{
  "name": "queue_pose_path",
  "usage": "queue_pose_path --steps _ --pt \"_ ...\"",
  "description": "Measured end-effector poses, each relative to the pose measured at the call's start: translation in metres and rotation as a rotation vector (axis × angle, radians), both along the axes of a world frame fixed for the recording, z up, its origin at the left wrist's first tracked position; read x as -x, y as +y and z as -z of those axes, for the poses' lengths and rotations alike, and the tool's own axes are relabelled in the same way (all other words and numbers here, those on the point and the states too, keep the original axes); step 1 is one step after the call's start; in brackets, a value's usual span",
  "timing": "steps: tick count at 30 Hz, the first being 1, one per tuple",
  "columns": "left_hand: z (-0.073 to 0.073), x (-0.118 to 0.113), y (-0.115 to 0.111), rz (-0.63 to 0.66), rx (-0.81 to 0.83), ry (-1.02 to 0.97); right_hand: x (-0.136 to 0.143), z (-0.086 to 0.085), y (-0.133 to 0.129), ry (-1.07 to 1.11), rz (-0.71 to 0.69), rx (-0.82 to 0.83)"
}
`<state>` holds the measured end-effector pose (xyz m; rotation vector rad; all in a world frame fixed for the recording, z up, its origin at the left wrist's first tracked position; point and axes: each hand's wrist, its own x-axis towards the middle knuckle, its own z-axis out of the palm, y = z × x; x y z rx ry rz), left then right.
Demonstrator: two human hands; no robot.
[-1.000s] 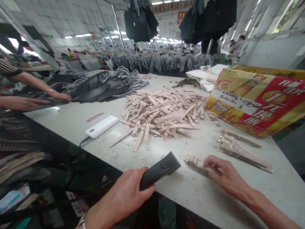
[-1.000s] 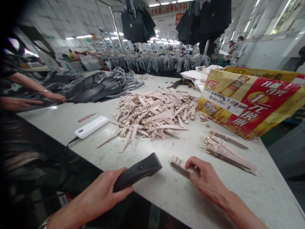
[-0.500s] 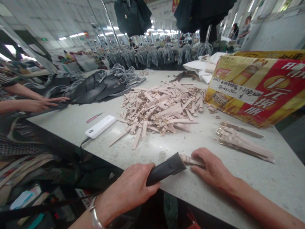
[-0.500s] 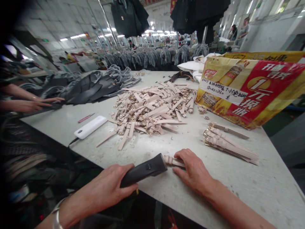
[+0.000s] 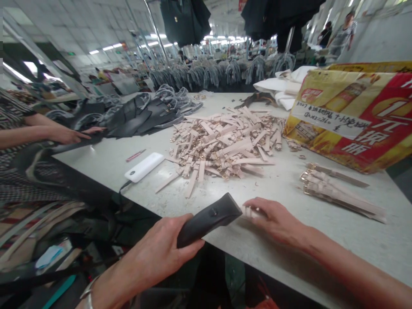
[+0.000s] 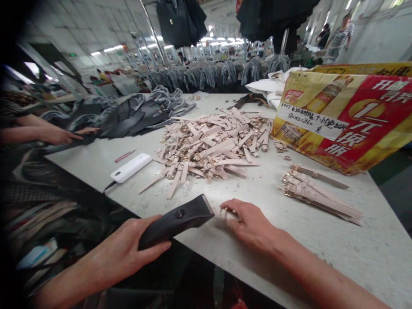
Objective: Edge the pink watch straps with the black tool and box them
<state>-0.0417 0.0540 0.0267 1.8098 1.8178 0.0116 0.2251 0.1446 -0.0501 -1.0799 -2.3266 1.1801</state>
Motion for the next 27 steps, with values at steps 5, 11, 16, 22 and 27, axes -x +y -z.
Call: queue_pose_path --steps 5,11,16,22,27 --pt "0.011 -0.002 -0.007 0.052 -0.006 0.127 -0.019 -0.001 -0.019 -0.256 -0.057 -0.166" --pt "0.012 -0.022 -0.001 0.216 0.013 0.15 -0.028 0.006 -0.033 -0.176 0.03 -0.196" --pt "0.008 -0.024 0.003 0.256 0.013 0.226 -0.027 0.018 -0.034 -0.109 0.075 -0.285" --pt "0.001 -0.036 0.016 0.311 0.029 0.251 -0.025 0.023 -0.032 0.012 0.053 -0.287" --pt "-0.002 -0.047 0.024 0.294 0.045 0.227 -0.027 0.02 -0.025 0.007 0.03 -0.258"
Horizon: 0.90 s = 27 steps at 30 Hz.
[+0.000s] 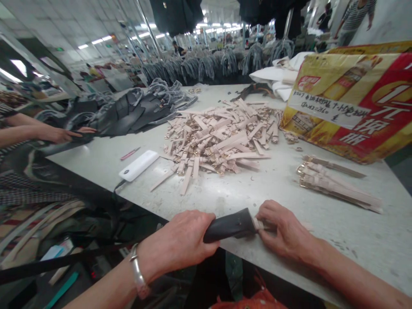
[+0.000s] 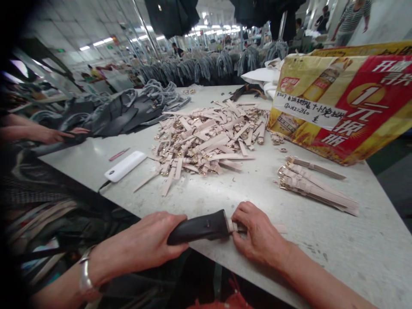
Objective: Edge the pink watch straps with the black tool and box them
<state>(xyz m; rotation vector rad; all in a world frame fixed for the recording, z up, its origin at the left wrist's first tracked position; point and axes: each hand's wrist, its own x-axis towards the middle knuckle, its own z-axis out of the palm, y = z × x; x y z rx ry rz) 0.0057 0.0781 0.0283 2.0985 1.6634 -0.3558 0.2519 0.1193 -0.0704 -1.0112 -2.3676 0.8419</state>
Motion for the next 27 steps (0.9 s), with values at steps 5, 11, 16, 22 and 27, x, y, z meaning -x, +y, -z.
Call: queue_pose_path --steps 5,11,16,22,27 --pt "-0.001 -0.001 -0.002 -0.036 0.019 -0.017 -0.006 -0.004 0.005 -0.068 -0.061 0.044" --pt "-0.007 -0.005 0.001 -0.057 0.035 -0.014 -0.007 -0.014 0.007 -0.111 -0.14 0.0" --pt "-0.008 -0.009 0.002 -0.051 0.045 -0.023 -0.01 -0.018 0.006 -0.082 -0.181 0.008" --pt "-0.008 -0.01 0.002 -0.03 0.045 -0.016 -0.006 -0.014 0.006 -0.203 -0.152 -0.132" --pt "-0.009 -0.01 0.001 -0.046 0.045 0.001 -0.008 -0.017 0.007 -0.272 -0.152 -0.144"
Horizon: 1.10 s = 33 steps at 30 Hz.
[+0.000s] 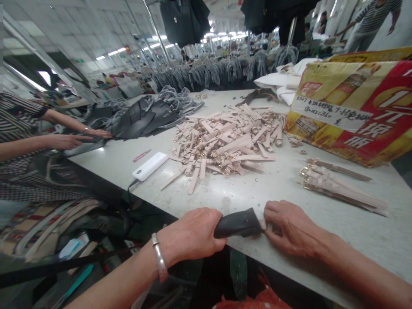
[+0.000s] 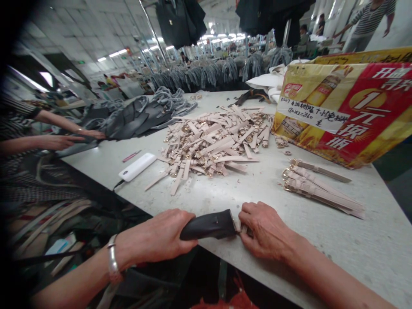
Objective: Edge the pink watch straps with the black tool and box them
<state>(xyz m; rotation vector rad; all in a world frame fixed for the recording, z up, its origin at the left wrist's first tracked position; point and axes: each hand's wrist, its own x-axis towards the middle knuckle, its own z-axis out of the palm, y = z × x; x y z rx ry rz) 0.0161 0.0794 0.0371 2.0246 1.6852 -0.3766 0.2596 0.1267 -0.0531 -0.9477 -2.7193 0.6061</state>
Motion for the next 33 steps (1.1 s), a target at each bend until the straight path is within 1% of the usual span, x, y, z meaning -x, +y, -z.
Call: queue_pose_path --steps 3,5,13,15,18,20,22,26,33 --pt "0.0 -0.001 -0.001 0.002 -0.004 0.009 -0.006 0.0 -0.002 0.076 0.041 0.12" --pt "0.0 -0.002 0.0 0.013 -0.001 -0.003 -0.009 0.001 -0.004 0.117 0.053 0.155" --pt "0.0 -0.004 -0.002 0.007 -0.009 -0.005 -0.008 0.009 -0.011 0.173 0.117 0.114" --pt "0.0 -0.004 -0.002 0.001 -0.004 -0.011 -0.008 0.011 -0.012 0.167 0.134 0.065" --pt "0.0 -0.004 -0.002 0.004 0.003 -0.012 -0.011 0.012 -0.013 0.1 0.128 -0.044" --pt "0.0 -0.004 -0.002 0.011 0.001 -0.01 -0.016 0.013 -0.013 0.064 0.143 -0.083" --pt "0.001 -0.003 -0.002 0.015 -0.001 -0.01 -0.02 0.014 -0.013 0.091 0.156 -0.045" --pt "0.002 -0.003 -0.002 0.02 -0.01 -0.007 -0.024 0.017 -0.014 0.252 0.149 0.078" --pt "0.0 -0.006 -0.004 0.063 -0.01 0.021 -0.015 0.025 -0.011 0.345 0.083 0.013"
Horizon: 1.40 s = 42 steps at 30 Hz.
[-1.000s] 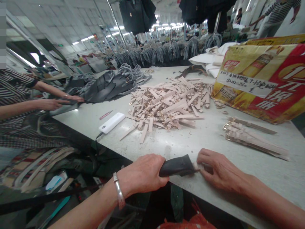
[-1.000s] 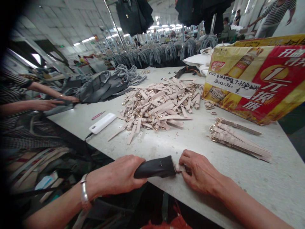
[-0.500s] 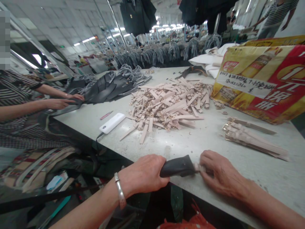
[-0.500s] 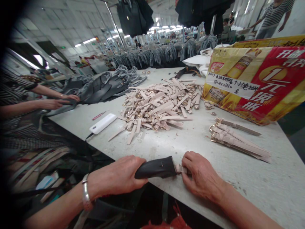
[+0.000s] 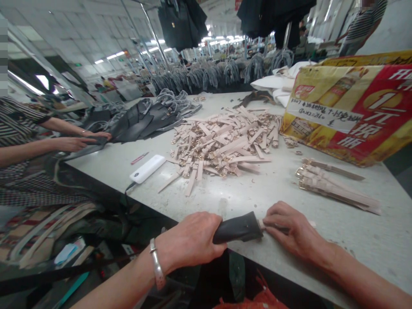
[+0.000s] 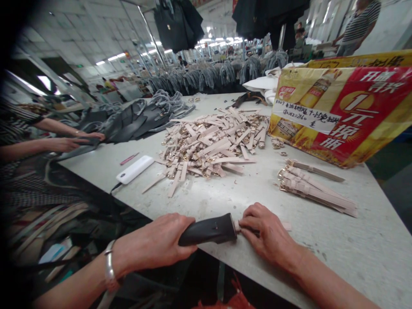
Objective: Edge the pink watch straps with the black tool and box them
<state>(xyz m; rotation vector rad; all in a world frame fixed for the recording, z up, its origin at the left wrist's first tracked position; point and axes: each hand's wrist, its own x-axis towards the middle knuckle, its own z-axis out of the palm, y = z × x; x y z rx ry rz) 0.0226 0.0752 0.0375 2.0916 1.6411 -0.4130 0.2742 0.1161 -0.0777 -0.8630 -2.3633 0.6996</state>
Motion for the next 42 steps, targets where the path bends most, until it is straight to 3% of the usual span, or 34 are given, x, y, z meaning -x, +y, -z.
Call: queue_pose_path --steps 9,15,22,29,37,42 --pt "0.009 0.002 0.002 0.011 -0.007 -0.056 0.001 -0.001 0.01 0.046 -0.063 0.15" --pt "0.014 0.002 -0.001 -0.025 -0.045 -0.067 0.007 -0.003 0.007 -0.104 0.03 0.098" --pt "0.016 0.002 -0.003 -0.055 -0.022 -0.084 0.009 -0.011 0.009 -0.025 0.019 0.304" --pt "0.018 0.01 -0.003 -0.052 -0.047 -0.071 0.012 0.006 0.011 -0.027 0.125 0.274" --pt "0.013 0.001 0.012 -0.013 -0.046 -0.073 0.007 -0.008 0.008 -0.013 0.076 0.307" --pt "0.013 0.008 0.008 -0.048 -0.027 -0.084 0.004 -0.01 0.007 -0.039 0.08 0.298"
